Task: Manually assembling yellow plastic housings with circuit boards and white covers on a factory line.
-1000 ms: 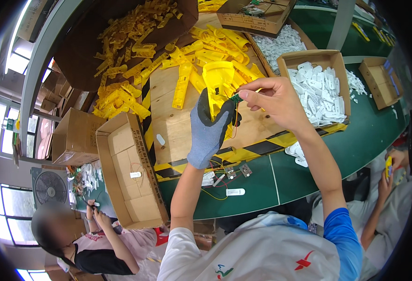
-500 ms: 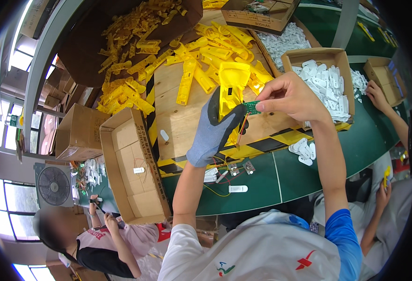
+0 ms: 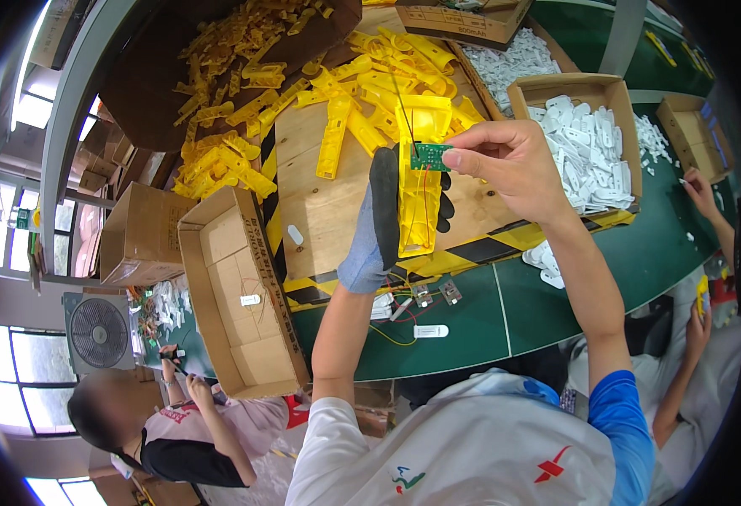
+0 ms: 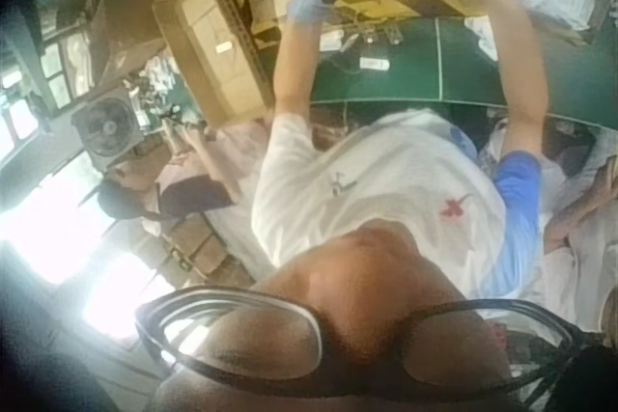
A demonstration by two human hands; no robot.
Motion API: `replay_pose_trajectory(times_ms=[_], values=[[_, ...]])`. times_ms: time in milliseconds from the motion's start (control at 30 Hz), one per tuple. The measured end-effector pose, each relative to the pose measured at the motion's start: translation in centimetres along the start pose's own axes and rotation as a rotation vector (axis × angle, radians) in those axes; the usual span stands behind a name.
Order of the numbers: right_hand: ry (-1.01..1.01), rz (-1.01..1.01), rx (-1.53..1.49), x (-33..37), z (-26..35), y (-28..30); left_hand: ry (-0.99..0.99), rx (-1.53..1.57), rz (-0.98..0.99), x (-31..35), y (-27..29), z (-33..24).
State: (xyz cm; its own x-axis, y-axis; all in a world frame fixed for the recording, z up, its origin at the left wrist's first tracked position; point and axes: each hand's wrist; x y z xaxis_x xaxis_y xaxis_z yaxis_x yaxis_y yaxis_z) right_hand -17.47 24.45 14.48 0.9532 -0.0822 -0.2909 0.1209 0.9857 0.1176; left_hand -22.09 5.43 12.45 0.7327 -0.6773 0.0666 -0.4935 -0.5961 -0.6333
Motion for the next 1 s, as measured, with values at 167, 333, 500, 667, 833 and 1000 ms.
replay_pose_trajectory(times_ms=[167, 333, 500, 667, 833, 1000], values=[[-0.077, -0.030, 0.041, -0.2, -0.3, -0.5, -0.027, -0.029, -0.016, -0.1, -0.2, -0.1], [-0.034, -0.066, 0.012, -0.2, -1.0, -0.3, -0.025, -0.110, -0.065, 0.1, -1.1, -0.2], [-0.021, -0.038, -0.036, -0.3, -1.1, -0.3, -0.016, -0.178, -0.098, 0.6, -1.6, -0.4], [0.002, 0.008, -0.099, -0.2, -1.2, -0.4, -0.009, -0.197, -0.110, 0.5, -1.1, -0.3], [-0.034, -0.067, 0.000, -0.2, -1.3, -0.7, 0.006, -0.157, -0.107, 0.3, -0.8, -0.3], [-0.070, -0.089, 0.045, 0.2, -0.8, -0.5, -0.061, -0.292, -0.101, 0.2, -2.0, -0.3]])
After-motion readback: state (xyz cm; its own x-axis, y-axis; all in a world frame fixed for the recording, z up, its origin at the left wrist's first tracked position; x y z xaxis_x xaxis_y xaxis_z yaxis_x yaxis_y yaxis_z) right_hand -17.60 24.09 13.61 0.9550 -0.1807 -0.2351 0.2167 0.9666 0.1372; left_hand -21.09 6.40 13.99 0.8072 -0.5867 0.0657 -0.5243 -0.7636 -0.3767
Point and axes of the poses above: each hand's wrist, its own x-axis away from the middle knuckle, its own y-axis out of the back of the hand, z = x × y, and after that the axes turned 11 degrees about x, right-handed
